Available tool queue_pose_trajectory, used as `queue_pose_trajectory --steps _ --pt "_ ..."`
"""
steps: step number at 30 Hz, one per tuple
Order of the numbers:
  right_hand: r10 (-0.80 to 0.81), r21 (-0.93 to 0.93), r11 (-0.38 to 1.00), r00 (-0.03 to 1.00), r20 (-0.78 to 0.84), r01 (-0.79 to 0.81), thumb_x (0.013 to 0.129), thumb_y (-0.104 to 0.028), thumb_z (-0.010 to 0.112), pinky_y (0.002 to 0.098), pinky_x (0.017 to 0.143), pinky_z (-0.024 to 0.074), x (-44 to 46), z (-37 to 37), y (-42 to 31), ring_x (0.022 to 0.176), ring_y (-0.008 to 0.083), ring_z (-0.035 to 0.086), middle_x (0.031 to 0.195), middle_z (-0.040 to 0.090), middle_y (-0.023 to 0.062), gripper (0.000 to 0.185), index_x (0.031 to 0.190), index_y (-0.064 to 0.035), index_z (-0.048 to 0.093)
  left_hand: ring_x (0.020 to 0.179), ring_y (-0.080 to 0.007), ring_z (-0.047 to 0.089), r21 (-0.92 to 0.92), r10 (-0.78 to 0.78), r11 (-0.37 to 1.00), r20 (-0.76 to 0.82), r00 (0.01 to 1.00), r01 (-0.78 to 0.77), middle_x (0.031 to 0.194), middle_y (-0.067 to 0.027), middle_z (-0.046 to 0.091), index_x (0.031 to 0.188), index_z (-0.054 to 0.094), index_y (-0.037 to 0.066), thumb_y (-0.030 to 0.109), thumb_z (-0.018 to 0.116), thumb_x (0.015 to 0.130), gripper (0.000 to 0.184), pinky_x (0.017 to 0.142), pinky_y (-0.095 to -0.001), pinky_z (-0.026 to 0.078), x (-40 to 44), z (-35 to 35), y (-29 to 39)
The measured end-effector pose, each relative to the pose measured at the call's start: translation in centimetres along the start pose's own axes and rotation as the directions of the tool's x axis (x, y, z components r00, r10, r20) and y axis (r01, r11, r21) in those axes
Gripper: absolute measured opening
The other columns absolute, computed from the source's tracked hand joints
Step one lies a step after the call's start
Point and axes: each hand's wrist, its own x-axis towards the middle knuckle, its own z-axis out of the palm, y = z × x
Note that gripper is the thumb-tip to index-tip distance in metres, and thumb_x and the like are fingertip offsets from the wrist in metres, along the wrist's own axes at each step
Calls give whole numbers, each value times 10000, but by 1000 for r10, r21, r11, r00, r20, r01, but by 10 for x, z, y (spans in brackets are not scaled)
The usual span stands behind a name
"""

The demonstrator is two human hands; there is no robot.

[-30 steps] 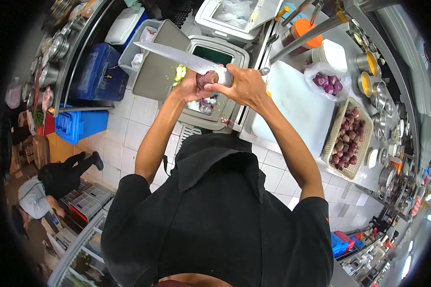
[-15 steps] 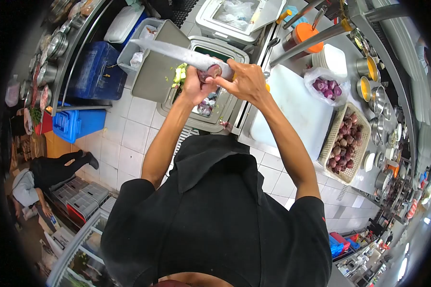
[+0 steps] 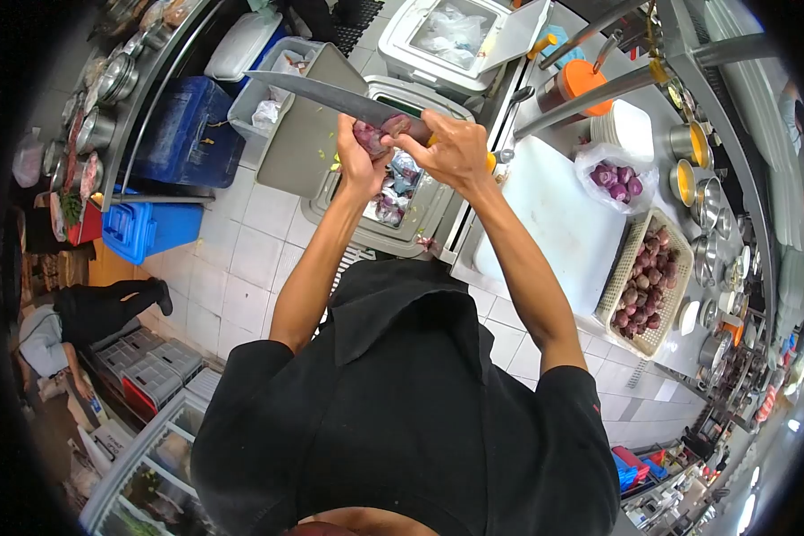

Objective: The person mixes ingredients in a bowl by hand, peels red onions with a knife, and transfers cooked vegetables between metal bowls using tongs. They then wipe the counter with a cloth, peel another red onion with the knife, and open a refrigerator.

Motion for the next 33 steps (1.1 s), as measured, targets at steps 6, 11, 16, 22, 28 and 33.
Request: queue_pose_trajectory --steps 6,11,16,22,28,33 --pt "-225 -105 970 973 -42 220 680 -502 773 339 416 387 -1 9 -5 414 226 492 497 477 48 506 604 -99 478 427 -156 489 -408 -71 908 -362 929 -90 612 -33 557 792 545 136 430 389 915 354 365 -255 351 17 13 0" --pt "-217 -107 970 976 16 217 670 -556 764 333 417 385 -19 18 3 428 225 504 510 489 41 521 641 -106 504 668 -203 576 -313 -255 855 440 861 414 715 -66 571 901 596 -6 504 482 908 523 541 -307 476 40 -44 6" --pt "13 -127 992 997 82 -2 687 -582 753 353 447 412 -21 1 2 467 253 551 506 517 64 534 657 -85 560 814 -209 577 -417 -133 891 139 981 180 853 -116 632 979 611 -7 435 506 939 457 736 -267 462 34 -59 3" --pt "581 -89 814 798 159 -575 832 -677 534 420 529 453 -22 22 33 591 329 628 560 594 136 617 777 -77 668 859 -270 651 -386 -177 887 221 959 253 984 -166 674 1143 602 -2 325 510 893 422 870 -379 545 9 -61 13" --pt "648 -232 761 719 251 -606 624 -834 605 423 601 505 -7 16 24 671 359 663 699 665 198 854 742 10 643 685 -241 606 -110 -182 973 185 966 205 902 -144 634 1027 586 5 410 397 888 468 616 -318 516 9 -68 -5" --pt "541 -262 835 809 228 -485 621 -837 607 428 575 515 -9 18 -17 610 356 660 605 626 217 902 785 50 628 485 -182 531 -90 -114 989 33 993 116 650 -59 599 846 582 73 418 322 900 435 431 -289 417 13 -46 -18"
